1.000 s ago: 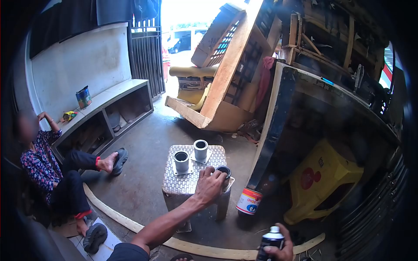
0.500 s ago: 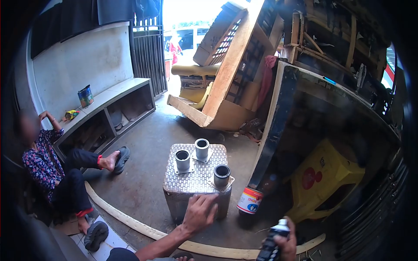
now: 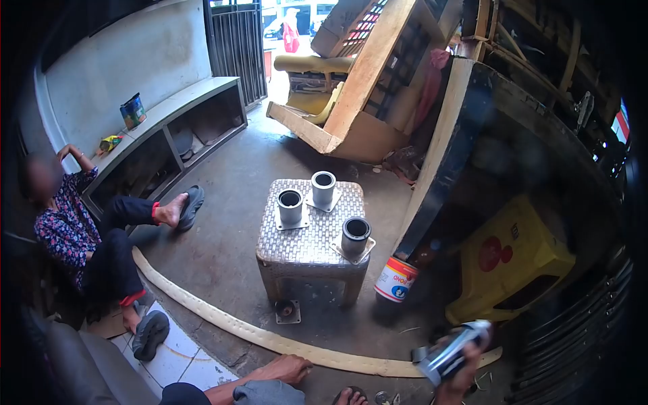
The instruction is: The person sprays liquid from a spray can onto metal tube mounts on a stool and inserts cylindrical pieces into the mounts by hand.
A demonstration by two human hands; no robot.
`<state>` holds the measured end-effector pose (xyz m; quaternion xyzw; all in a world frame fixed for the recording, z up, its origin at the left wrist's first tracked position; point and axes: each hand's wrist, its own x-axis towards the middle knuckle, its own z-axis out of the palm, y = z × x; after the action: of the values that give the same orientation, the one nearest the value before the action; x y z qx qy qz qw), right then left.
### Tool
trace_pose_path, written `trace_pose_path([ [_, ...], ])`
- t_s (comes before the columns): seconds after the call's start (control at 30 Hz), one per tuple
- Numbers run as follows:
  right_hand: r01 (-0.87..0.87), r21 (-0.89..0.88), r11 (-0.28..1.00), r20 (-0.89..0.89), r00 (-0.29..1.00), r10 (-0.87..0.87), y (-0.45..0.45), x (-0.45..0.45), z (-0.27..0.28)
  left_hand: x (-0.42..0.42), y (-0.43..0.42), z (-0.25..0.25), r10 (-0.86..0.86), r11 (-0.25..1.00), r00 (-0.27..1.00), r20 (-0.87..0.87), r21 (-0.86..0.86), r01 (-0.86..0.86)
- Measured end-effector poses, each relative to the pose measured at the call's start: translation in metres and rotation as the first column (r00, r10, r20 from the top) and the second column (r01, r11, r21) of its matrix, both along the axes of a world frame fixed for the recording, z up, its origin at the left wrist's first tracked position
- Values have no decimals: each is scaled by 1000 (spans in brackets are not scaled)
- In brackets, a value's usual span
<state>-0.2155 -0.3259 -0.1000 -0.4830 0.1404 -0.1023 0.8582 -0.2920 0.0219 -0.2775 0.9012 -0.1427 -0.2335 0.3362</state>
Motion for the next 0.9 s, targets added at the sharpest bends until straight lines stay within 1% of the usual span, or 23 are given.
trace_pose_path([
  [0.03, -310, -141, 940, -64, 951, 304, 7, -9, -4, 0, -1, -8, 9, 999, 1000, -30, -40, -10],
  [0.1, -282, -135, 950, -22, 959, 281, 10, -14, -5, 7, 1, -15, -3, 1000, 997, -73, -24, 1],
  [0.13, -275, -129, 953, 24, 960, 280, 15, -11, -5, 12, 1, -15, -51, 997, 985, -163, 54, 60],
  [0.17, -7, 66, 998, 77, 997, 2, 11, -1, -1, 5, -5, -16, -84, 987, 959, -270, 112, 118],
  [0.2, 201, 81, 976, 15, 979, -203, 15, 5, 0, 5, -9, -16, -63, 978, 890, -451, 148, 145],
  [0.23, 407, 87, 910, -39, 914, -405, 21, 9, 2, -5, -13, -16, -64, 979, 889, -453, 143, 143],
  [0.27, 172, -53, 984, 61, 984, -168, 23, 2, 1, -15, -15, -24, 31, 982, 894, -448, 180, 56],
  [0.3, -256, -153, 955, -61, 967, 249, 6, -9, -10, -25, -16, -38, 125, 976, 891, -437, 218, -30],
  [0.33, -341, -301, 890, -107, 940, 324, -7, -18, -26, -41, -18, -78, 279, 947, 885, -374, 258, -190],
  [0.4, -222, -345, 912, 24, 969, 246, -10, -12, -21, -31, -24, -68, 335, 923, 882, -331, 302, -237],
  [0.43, 107, -55, 993, 83, 991, -102, 15, -1, 21, -35, -29, -59, 393, 897, 866, -309, 336, -287],
  [0.5, 532, 9, 847, -11, 847, -532, 6, 13, 11, -30, -29, -51, 387, 909, 842, -376, 309, -280],
  [0.53, 419, -124, 899, 121, 906, -406, 21, 8, 12, -33, -35, -29, 471, 866, 836, -281, 328, -378],
  [0.57, 87, -225, 971, 177, 983, -47, 2, 1, -20, -27, -32, -43, 471, 865, 842, -262, 325, -383],
  [0.6, 94, -221, 971, 182, 982, -54, -12, -4, -33, -31, -29, -63, 413, 899, 882, -225, 255, -356],
  [0.63, -94, -422, 901, 105, 983, 152, -25, -14, -48, -40, -24, -82, 350, 930, 916, -197, 192, -314],
  [0.7, -40, -263, 964, 116, 991, 73, 9, -2, 4, -28, -18, -85, 335, 931, 921, -200, 220, -291],
  [0.73, 149, 14, 989, 58, 987, -149, 5, 4, 6, -37, -22, -85, 330, 932, 916, -229, 234, -278],
  [0.77, 349, 268, 898, -47, 936, -349, -1, 10, 8, -40, -23, -89, 356, 920, 910, -211, 252, -301],
  [0.8, 536, -27, 844, 54, 843, -535, 24, 15, 18, -43, -22, -92, 344, 930, 910, -233, 216, -296],
  [0.83, 312, -104, 944, 118, 947, -300, 22, 5, 9, -38, -21, -82, 329, 940, 912, -245, 179, -291],
  [0.87, -83, -252, 964, -3, 996, 85, 6, -4, -7, -27, -22, -74, 326, 940, 918, -224, 175, -291],
  [0.9, -337, -388, 858, -105, 941, 322, 6, -10, -11, -18, -31, -42, 381, 915, 847, -371, 281, -289],
])
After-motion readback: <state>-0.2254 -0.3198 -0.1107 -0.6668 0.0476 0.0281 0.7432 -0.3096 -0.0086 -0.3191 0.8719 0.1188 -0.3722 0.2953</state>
